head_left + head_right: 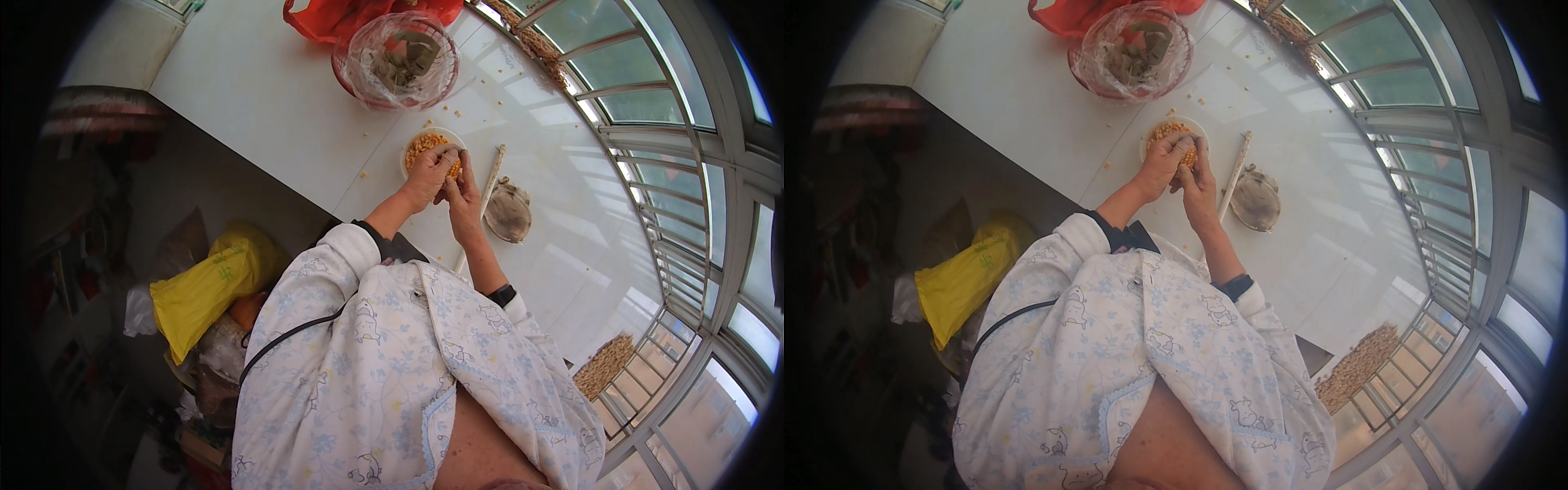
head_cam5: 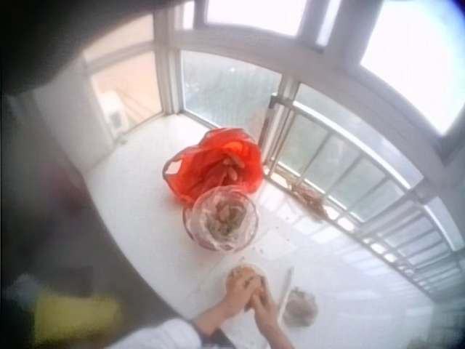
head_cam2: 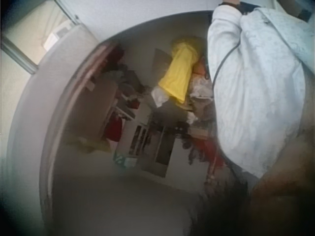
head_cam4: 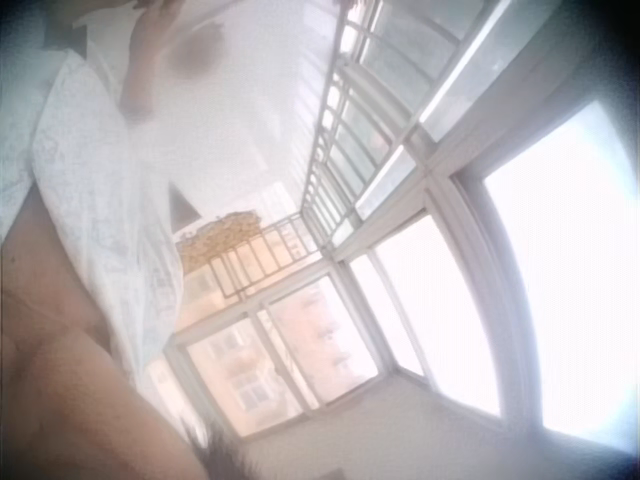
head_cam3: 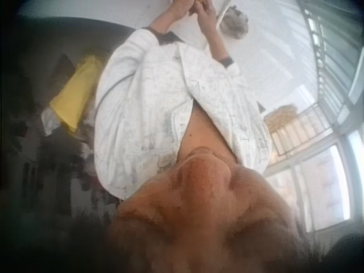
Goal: The person removes corn kernels from a cob by hand, placing the kernels into a bowl on a white countertop. The person handles multiple corn cobs and collects the kernels in a bowl.
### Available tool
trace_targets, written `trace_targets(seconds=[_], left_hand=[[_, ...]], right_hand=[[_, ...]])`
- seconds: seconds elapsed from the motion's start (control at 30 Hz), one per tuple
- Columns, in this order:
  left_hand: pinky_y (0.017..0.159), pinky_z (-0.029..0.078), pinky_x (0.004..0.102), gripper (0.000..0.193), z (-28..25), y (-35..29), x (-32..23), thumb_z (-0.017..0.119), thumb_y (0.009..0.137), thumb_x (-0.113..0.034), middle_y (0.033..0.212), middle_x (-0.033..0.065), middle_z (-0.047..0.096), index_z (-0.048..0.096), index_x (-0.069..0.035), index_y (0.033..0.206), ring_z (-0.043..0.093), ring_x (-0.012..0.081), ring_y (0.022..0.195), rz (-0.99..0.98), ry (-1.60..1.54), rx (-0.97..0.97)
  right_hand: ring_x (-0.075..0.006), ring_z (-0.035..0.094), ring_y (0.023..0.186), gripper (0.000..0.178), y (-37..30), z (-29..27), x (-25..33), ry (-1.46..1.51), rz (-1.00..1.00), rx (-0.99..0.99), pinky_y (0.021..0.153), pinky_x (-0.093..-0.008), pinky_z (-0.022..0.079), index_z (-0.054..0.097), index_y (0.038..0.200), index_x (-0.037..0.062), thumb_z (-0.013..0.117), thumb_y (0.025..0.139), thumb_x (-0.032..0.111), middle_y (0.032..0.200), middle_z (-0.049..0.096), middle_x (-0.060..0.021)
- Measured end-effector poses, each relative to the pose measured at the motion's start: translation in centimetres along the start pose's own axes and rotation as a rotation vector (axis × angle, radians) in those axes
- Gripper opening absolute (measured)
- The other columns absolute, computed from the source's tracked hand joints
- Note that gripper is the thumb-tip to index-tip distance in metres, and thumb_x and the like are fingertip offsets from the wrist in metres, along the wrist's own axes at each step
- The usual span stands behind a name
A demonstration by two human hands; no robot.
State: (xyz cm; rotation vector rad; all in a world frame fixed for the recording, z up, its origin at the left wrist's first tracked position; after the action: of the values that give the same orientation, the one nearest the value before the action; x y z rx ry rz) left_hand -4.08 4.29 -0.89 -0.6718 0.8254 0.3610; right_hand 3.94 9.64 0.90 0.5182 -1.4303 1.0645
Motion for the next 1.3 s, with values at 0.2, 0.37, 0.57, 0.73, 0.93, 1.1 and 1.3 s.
trace_targets(seconds=[0.2, 0.37, 0.57, 0.73, 0.93, 1.1, 1.3], left_hand=[[0.033, 0.034, 0.0210, 0.030, -0.3, -0.3, 0.2, 0.044, 0.101, -0.032, 0.072, 0.0001, 0.059, 0.059, -0.010, 0.115, 0.048, 0.0063, 0.046, -0.032, -0.085, -0.027], [0.036, 0.033, 0.0204, 0.031, 0.4, -0.5, -0.2, 0.044, 0.101, -0.031, 0.072, -0.0007, 0.058, 0.059, -0.009, 0.116, 0.046, 0.0052, 0.047, 0.043, 0.029, -0.011], [0.037, 0.033, 0.0211, 0.030, -0.4, -0.6, -0.2, 0.048, 0.100, -0.028, 0.071, -0.0021, 0.055, 0.058, -0.010, 0.122, 0.045, 0.0046, 0.049, 0.043, 0.074, -0.114], [0.038, 0.034, 0.0209, 0.031, 0.2, -1.2, -0.2, 0.049, 0.100, -0.028, 0.069, -0.0034, 0.052, 0.057, -0.010, 0.124, 0.043, 0.0044, 0.049, -0.027, -0.090, -0.077], [0.040, 0.036, 0.0198, 0.033, 0.0, -1.1, -0.4, 0.048, 0.101, -0.029, 0.074, -0.0024, 0.055, 0.055, -0.011, 0.127, 0.044, 0.0042, 0.050, 0.040, 0.005, -0.074], [0.040, 0.037, 0.0195, 0.033, -0.6, -1.1, 0.3, 0.047, 0.101, -0.028, 0.077, -0.0008, 0.058, 0.053, -0.011, 0.128, 0.047, 0.0050, 0.051, -0.050, -0.151, -0.036], [0.038, 0.037, 0.0207, 0.029, -0.2, -0.7, 0.3, 0.046, 0.101, -0.027, 0.080, -0.0001, 0.060, 0.054, -0.012, 0.124, 0.050, 0.0062, 0.053, -0.028, -0.203, 0.016]], right_hand=[[-0.0099, 0.055, 0.075, 0.060, -0.1, 0.1, 0.0, 0.059, 0.014, 0.019, 0.065, -0.0251, 0.048, 0.019, 0.152, 0.0087, 0.047, 0.098, 0.009, 0.105, 0.058, -0.0053], [-0.0097, 0.055, 0.075, 0.061, 0.0, 0.1, 0.2, 0.043, -0.010, -0.012, 0.067, -0.0248, 0.048, 0.020, 0.151, 0.0051, 0.049, 0.097, 0.009, 0.095, 0.059, -0.0043], [-0.0094, 0.054, 0.077, 0.060, -0.2, 0.3, 0.2, 0.069, -0.010, -0.009, 0.068, -0.0247, 0.048, 0.022, 0.150, 0.0046, 0.050, 0.098, 0.011, 0.096, 0.058, -0.0039], [-0.0095, 0.055, 0.079, 0.059, -0.2, 0.2, 0.0, 0.105, 0.001, 0.001, 0.068, -0.0249, 0.048, 0.023, 0.150, 0.0050, 0.049, 0.098, 0.010, 0.101, 0.058, -0.0043], [-0.0095, 0.055, 0.082, 0.057, -0.2, 0.2, -0.2, 0.129, 0.023, 0.005, 0.069, -0.0253, 0.049, 0.023, 0.150, 0.0078, 0.048, 0.099, 0.012, 0.111, 0.058, -0.0044], [-0.0103, 0.056, 0.081, 0.056, -0.1, 0.1, -0.3, 0.254, 0.071, 0.049, 0.069, -0.0258, 0.049, 0.024, 0.150, 0.0094, 0.048, 0.100, 0.013, 0.112, 0.058, -0.0049], [-0.0097, 0.055, 0.078, 0.056, 0.3, -0.3, -0.4, 0.280, 0.088, 0.070, 0.066, -0.0247, 0.048, 0.027, 0.149, 0.0106, 0.050, 0.098, 0.013, 0.109, 0.058, -0.0045]])
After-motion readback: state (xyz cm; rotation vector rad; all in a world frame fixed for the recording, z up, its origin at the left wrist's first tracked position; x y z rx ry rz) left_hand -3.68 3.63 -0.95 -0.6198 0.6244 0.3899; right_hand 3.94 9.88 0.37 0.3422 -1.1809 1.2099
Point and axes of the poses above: each hand's wrist, its own y-axis towards the middle knuckle, its own z-axis out of the palm, x = y × z, the point moved 6 cm from there along y, towards the middle knuckle
